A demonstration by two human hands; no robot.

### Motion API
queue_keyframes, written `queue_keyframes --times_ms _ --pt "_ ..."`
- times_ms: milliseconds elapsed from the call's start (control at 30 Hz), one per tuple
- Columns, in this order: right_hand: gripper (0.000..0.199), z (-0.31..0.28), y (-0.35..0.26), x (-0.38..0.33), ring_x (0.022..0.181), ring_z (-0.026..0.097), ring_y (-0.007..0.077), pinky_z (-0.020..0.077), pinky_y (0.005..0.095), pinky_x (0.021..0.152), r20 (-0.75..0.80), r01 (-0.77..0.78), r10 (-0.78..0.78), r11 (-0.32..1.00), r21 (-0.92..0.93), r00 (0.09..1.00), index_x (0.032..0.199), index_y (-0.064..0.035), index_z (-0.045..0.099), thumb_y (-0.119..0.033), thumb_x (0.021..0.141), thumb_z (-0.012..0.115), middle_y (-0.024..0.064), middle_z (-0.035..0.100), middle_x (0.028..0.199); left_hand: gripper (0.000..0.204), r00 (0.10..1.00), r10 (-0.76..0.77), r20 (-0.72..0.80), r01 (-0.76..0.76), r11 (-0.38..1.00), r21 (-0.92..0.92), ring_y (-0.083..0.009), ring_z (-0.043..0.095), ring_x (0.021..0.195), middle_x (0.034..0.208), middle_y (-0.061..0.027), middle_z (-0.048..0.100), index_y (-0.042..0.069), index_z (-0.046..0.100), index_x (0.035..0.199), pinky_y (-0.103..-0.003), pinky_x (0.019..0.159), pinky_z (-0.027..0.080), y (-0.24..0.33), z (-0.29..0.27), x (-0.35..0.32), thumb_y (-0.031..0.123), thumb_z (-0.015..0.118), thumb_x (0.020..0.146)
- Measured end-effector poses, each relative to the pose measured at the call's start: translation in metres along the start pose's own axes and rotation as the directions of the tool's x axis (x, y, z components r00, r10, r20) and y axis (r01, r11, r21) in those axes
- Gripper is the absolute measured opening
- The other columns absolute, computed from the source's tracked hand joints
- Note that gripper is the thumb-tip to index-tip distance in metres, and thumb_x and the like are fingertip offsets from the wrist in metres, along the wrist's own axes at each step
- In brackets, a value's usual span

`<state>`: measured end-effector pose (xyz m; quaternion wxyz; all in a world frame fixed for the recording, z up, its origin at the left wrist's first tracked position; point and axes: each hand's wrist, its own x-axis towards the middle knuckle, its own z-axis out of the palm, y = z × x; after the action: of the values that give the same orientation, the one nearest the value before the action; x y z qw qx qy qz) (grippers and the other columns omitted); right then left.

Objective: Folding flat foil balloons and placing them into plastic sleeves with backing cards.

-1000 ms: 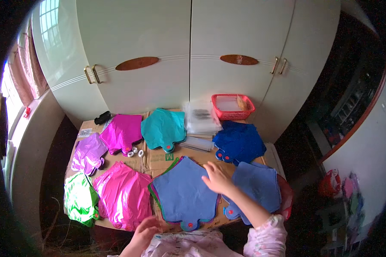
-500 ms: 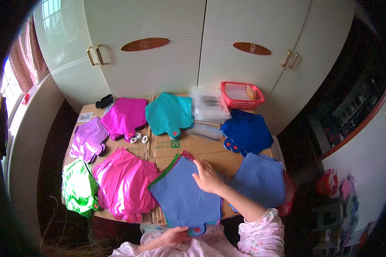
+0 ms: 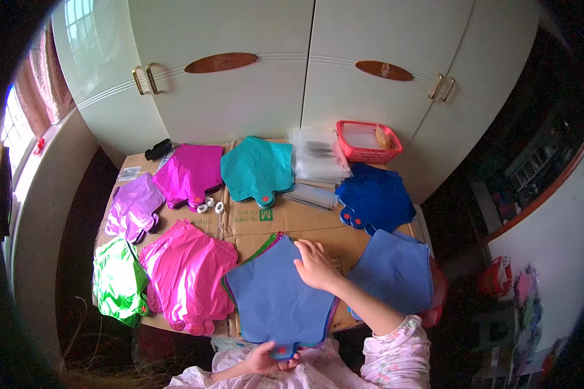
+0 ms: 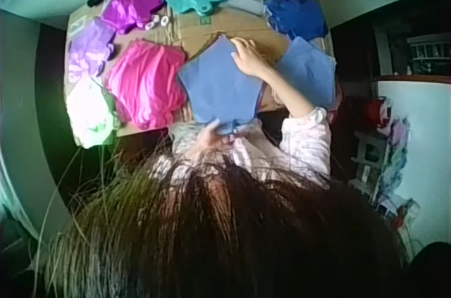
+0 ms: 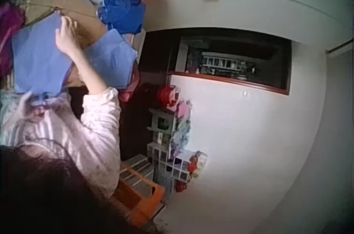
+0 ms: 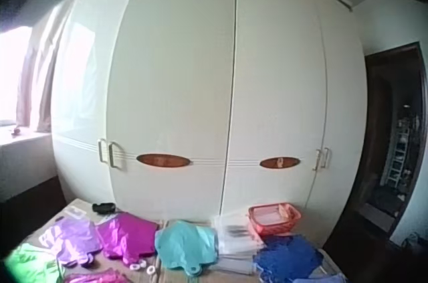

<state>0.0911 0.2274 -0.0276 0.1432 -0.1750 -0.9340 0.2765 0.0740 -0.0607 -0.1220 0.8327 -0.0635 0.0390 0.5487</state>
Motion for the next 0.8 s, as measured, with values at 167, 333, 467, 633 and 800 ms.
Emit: queue_keyframes --times_ms 167,333,467,633,800 --pt "0.046 0.001 0.006 0.007 0.12 0.043 0.0374 0.0345 0.0435 0.103 0.043 -0.023 0.02 0.997 0.079 0.999 0.128 -0.0005 0.043 -0.016 0.087 0.057 0.0205 0.047 0.129 0.044 0.956 -0.018 -0.292 -0.02 0.992 -0.126 -0.0235 0.051 0.099 0.109 -0.012 0.053 -0.005 0.045 0.117 -0.036 0.095 0.042 0.004 0.034 0.012 0.03 0.052 0.092" --pt "0.045 0.003 0.008 0.018 0.114 0.05 0.033 0.0383 0.0421 0.098 0.062 -0.054 0.04 0.971 0.233 0.997 0.127 -0.0015 0.045 -0.02 0.088 0.056 0.0195 0.053 0.123 0.026 0.966 0.033 -0.258 -0.015 0.997 0.072 -0.0194 0.052 0.086 0.092 -0.0087 0.053 0.002 0.05 0.098 -0.033 0.088 0.045 0.0 -0.008 0.009 0.027 0.048 0.096" --pt "0.043 0.011 0.02 0.036 0.103 0.058 0.0294 0.0448 0.0389 0.089 0.078 -0.156 0.136 0.909 0.387 0.988 0.123 -0.0008 0.05 -0.026 0.089 0.058 0.0188 0.058 0.115 0.024 0.897 0.137 -0.421 0.137 0.819 0.558 -0.0181 0.051 0.078 0.082 -0.0059 0.053 0.004 0.053 0.092 -0.032 0.079 0.045 -0.002 -0.016 0.006 0.026 0.047 0.097" --pt "0.038 -0.006 0.002 0.062 0.099 0.058 0.018 0.0461 0.031 0.085 0.352 -0.223 0.079 0.894 0.389 0.933 0.122 -0.0006 0.053 -0.026 0.093 0.055 0.0122 0.059 0.111 0.023 0.826 0.335 -0.453 0.257 0.491 0.832 -0.0189 0.053 0.081 0.083 -0.0072 0.056 0.002 0.055 0.09 -0.032 0.08 0.046 0.0 0.014 -0.003 0.023 0.046 0.097" --pt "0.037 -0.002 -0.004 0.071 0.093 0.062 0.0252 0.0477 0.0354 0.082 0.424 -0.198 0.043 0.923 0.329 0.905 0.111 -0.0048 0.06 -0.036 0.092 0.053 0.0155 0.065 0.1 0.023 0.715 0.436 -0.547 0.326 0.484 0.812 -0.0197 0.055 0.084 0.084 -0.0084 0.059 0.0 0.057 0.089 -0.032 0.08 0.046 -0.001 0.029 -0.006 0.019 0.046 0.096"
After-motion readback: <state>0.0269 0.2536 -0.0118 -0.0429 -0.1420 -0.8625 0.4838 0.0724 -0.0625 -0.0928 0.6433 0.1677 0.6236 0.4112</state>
